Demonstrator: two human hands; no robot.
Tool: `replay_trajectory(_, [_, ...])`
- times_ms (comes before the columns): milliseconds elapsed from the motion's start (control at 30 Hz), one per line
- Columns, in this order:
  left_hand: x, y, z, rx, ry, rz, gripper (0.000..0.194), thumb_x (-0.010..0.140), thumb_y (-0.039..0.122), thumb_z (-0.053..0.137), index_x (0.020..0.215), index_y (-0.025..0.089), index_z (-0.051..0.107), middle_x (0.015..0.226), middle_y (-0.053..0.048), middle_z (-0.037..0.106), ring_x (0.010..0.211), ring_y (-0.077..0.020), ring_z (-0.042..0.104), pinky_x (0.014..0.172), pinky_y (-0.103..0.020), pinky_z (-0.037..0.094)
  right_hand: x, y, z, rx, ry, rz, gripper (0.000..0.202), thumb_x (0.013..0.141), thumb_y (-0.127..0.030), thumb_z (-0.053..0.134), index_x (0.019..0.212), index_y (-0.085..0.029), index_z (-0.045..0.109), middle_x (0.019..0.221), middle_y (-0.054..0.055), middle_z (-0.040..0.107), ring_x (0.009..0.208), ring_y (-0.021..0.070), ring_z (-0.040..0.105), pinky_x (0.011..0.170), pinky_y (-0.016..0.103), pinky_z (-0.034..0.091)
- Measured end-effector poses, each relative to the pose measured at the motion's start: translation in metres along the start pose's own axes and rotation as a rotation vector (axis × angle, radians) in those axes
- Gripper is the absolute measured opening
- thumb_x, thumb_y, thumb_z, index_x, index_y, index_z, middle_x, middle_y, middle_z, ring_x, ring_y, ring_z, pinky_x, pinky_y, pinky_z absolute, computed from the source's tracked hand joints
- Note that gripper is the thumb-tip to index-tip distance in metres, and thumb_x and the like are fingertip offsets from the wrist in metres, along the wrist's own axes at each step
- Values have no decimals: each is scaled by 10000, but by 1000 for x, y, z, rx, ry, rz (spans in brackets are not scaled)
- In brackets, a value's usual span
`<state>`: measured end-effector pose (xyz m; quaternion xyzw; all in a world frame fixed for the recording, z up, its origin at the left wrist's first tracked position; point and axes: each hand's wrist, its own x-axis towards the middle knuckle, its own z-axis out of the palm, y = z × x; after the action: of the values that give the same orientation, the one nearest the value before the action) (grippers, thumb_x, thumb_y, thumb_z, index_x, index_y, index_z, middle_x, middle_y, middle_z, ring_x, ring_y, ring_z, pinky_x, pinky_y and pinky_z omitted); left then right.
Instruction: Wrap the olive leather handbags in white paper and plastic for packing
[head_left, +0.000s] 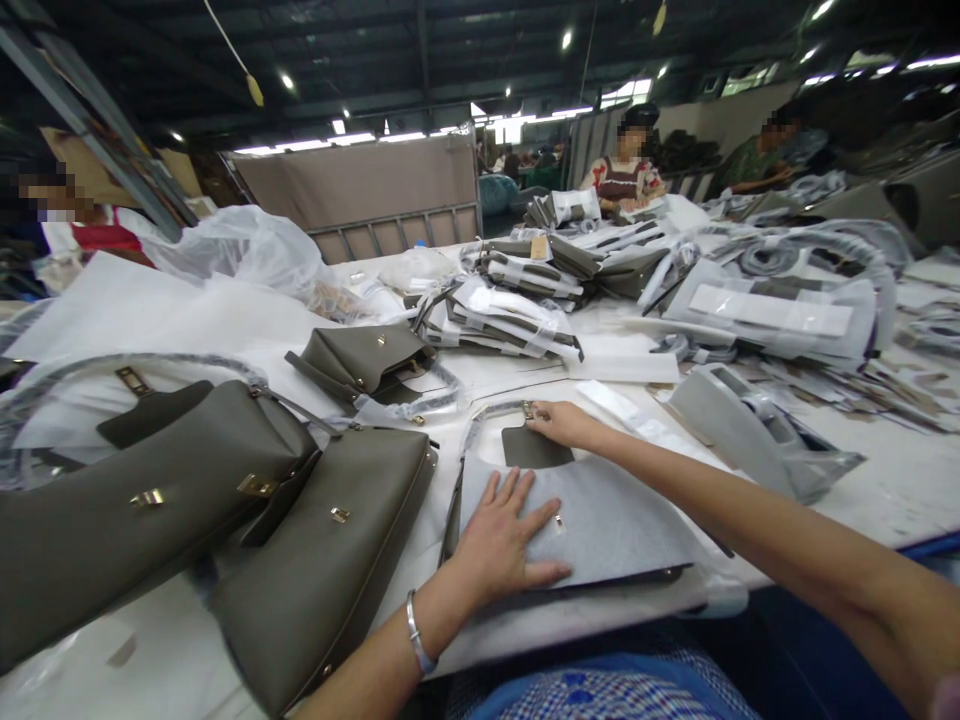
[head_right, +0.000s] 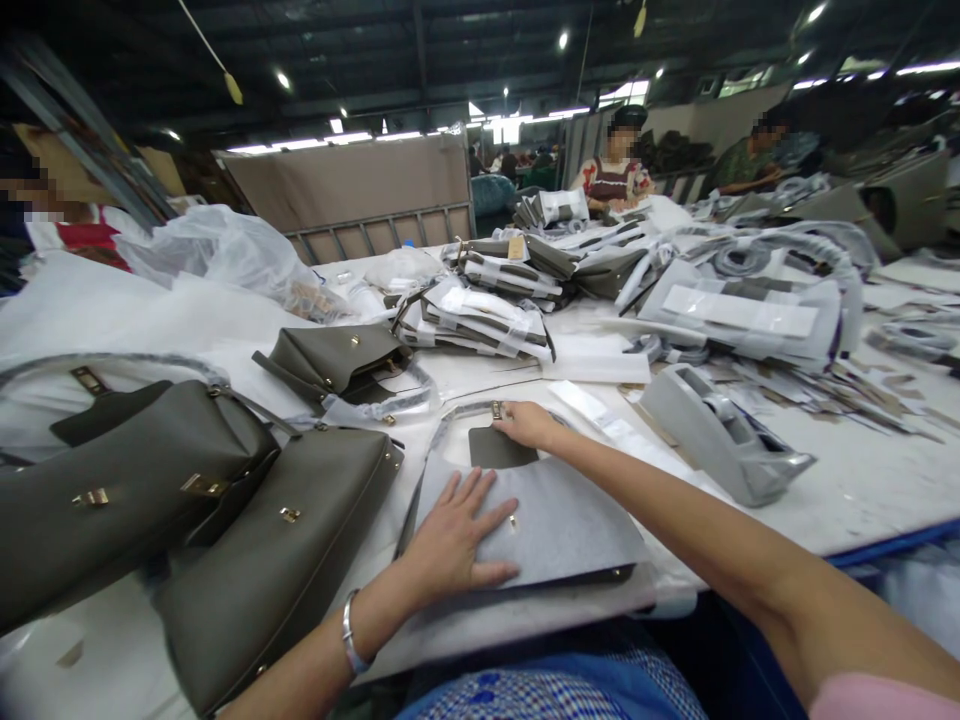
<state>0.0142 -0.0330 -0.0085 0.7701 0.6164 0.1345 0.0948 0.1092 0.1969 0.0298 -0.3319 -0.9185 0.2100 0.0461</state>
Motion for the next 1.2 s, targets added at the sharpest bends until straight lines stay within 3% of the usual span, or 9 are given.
replay_trajectory(133, [0,0,-1,-17,-10,-8,820,837,823,437,1506,349,400,1625,-119,266,1495,-392,209,1193,-613,182,-2,2,-1,166,21,-43,416,985,-380,478,1272,-149,672,1071,73,765,1003,263,707,877,344,540])
replay_trajectory(233, [0,1,-2,-27,4,-10,814,841,813,448,1504,343,404,1616,-118,285,1490,-393,222,1190,-618,192,-35,5,-10,280,38,-168,398,996,-416,467,1252,-213,693,1223,22,718,1149,230,656,1019,343,496])
replay_trajectory(333, [0,1,-3,-39,18,3,797,847,795,467,1497,337,416,1581,-131,339,1480,-384,250,1189,-626,189,-76,13,-13,375,-32,-409,336,992,-350,500,1253,-261,692,1297,20,680,1222,196,617,1097,367,453])
replay_trajectory(467, [1,2,-3,-36,37,15,786,843,773,506,1478,314,445,1493,-129,459,1441,-352,337,1212,-613,135,-114,26,2,235,-132,-594,400,995,-213,497,1352,-360,603,1462,16,548,1351,188,507,1154,425,398])
replay_trajectory(767, [-8,2,-1,13,50,-11,823,830,799,495,1425,231,517,1454,-116,534,1441,-359,351,1217,-579,207,-129,34,26,13,-121,-664,577,948,-79,477,1462,-342,475,1534,37,458,1449,230,371,1185,528,321])
replay_trajectory(900, [-19,-1,6,59,125,-41,827,839,789,493,1383,169,550,1430,-129,566,1410,-337,418,1199,-568,274,-134,33,28,-69,-120,-656,715,874,-28,489,1507,-349,396,1589,21,369,1469,241,330,1202,552,266])
replay_trajectory(1067, [-24,1,9,99,231,-42,773,825,753,551,1301,146,599,1323,-140,649,1328,-344,522,1153,-582,369,-136,32,31,-89,-140,-642,716,858,-32,477,1502,-338,411,1588,15,370,1477,246,312,1203,565,244])
replay_trajectory(1133, [-23,9,7,113,272,-26,683,862,673,580,1279,133,601,1275,-148,675,1254,-321,593,1124,-562,426,-136,32,32,-89,-139,-629,699,870,-46,474,1498,-348,417,1585,8,376,1478,251,308,1197,571,251])
replay_trajectory(1200, [-23,20,5,119,273,53,480,966,450,573,1321,126,564,1299,-147,661,1247,-272,604,1117,-507,459,-136,31,32,-68,-132,-624,696,872,-49,474,1493,-360,422,1574,3,397,1479,251,307,1193,576,253])
